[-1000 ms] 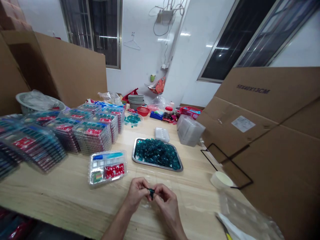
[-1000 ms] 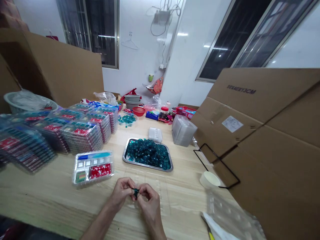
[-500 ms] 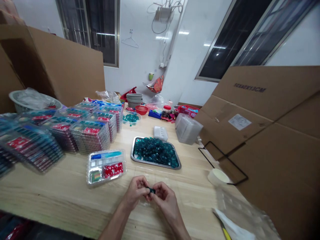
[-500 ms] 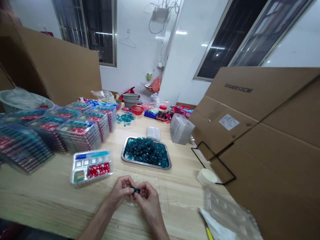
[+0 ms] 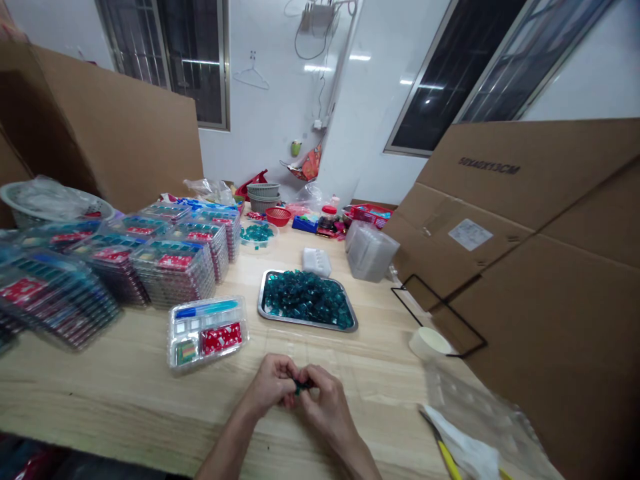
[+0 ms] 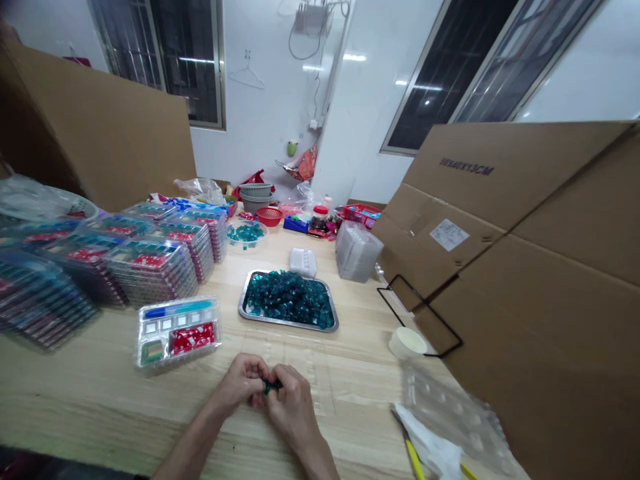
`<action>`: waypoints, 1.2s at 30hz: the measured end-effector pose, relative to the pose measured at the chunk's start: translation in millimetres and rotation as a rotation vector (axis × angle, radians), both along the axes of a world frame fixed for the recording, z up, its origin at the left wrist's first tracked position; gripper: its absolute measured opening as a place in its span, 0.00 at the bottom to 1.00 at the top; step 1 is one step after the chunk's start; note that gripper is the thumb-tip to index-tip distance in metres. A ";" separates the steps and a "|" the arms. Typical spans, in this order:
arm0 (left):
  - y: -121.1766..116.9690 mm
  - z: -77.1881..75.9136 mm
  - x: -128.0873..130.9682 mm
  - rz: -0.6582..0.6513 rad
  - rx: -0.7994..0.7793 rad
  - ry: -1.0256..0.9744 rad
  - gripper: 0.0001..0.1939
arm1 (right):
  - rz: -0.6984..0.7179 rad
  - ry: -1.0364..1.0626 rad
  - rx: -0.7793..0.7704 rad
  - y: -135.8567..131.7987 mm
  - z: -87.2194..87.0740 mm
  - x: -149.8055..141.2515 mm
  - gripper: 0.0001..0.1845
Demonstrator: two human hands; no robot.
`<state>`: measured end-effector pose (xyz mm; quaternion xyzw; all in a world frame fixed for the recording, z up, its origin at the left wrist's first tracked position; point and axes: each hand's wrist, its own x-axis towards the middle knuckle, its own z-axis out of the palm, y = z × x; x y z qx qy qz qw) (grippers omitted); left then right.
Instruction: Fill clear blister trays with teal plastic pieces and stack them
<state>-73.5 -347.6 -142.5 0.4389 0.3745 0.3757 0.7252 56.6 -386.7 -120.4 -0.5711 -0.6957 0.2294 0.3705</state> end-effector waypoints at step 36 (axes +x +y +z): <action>-0.5 5.0 -3.9 0.013 0.105 -0.030 0.13 | -0.083 0.763 -0.209 10.6 -3.2 -1.4 0.15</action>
